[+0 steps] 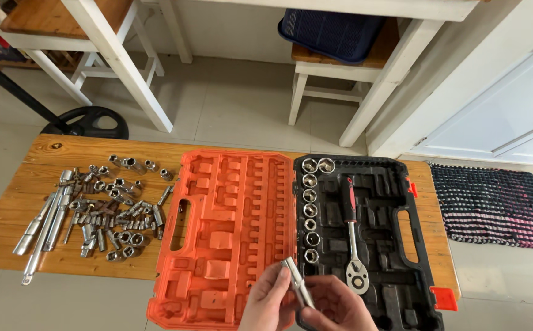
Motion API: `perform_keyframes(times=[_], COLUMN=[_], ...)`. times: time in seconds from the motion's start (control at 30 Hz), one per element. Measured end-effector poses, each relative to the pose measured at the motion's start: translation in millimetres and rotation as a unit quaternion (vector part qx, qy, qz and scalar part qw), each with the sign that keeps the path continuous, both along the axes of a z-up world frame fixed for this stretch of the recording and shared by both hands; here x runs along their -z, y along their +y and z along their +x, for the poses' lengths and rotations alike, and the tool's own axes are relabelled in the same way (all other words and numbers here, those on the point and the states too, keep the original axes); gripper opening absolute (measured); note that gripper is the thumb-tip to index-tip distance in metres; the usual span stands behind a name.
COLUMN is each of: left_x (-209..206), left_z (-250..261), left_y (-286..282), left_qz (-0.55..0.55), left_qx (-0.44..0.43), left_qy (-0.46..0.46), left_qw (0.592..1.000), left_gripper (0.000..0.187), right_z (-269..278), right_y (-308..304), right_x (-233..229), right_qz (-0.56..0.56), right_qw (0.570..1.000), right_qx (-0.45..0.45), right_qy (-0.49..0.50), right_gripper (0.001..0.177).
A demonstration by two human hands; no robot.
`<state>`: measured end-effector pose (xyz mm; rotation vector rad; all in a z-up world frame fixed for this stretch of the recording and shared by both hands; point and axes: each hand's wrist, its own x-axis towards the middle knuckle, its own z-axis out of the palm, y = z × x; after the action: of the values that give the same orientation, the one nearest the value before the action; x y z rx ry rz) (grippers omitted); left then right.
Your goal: The person sorts and places various socket wrench attachments into a black and orange toolbox. They pick up individual sockets from a pile on the table and insert them into designated slots in the toolbox, organizing them by size.
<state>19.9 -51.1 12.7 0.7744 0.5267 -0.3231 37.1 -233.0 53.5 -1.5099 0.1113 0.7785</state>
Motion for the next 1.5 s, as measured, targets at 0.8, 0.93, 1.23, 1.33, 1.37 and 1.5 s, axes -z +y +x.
perform_keyframes(times=[0.8, 0.93, 1.23, 1.33, 1.37, 1.5], left_x=[-64, -65, -66, -66, -66, -69], left_z=[12, 11, 17, 21, 21, 22], left_y=[28, 26, 32, 32, 32, 30], left_qz=[-0.043, -0.054, -0.010, 0.030, 0.038, 0.049], left_qx=[0.052, 0.037, 0.032, 0.034, 0.032, 0.018], left_qy=[-0.017, -0.037, -0.115, -0.118, -0.113, -0.110], left_qw=[0.998, 0.997, 0.993, 0.992, 0.992, 0.993], left_gripper=[0.038, 0.041, 0.039, 0.040, 0.040, 0.041], right_z=[14, 12, 12, 12, 11, 8], right_y=[-18, -17, -18, -21, -21, -18], right_x=[-5, -8, -3, 1, 2, 3], right_qz=[0.140, 0.137, 0.165, 0.159, 0.144, 0.155], right_qw=[0.974, 0.972, 0.964, 0.966, 0.967, 0.967], right_qx=[0.171, 0.185, 0.206, 0.204, 0.208, 0.198], right_qy=[-0.043, -0.057, -0.041, -0.030, -0.019, -0.041], right_gripper=[0.042, 0.039, 0.048, 0.037, 0.035, 0.034])
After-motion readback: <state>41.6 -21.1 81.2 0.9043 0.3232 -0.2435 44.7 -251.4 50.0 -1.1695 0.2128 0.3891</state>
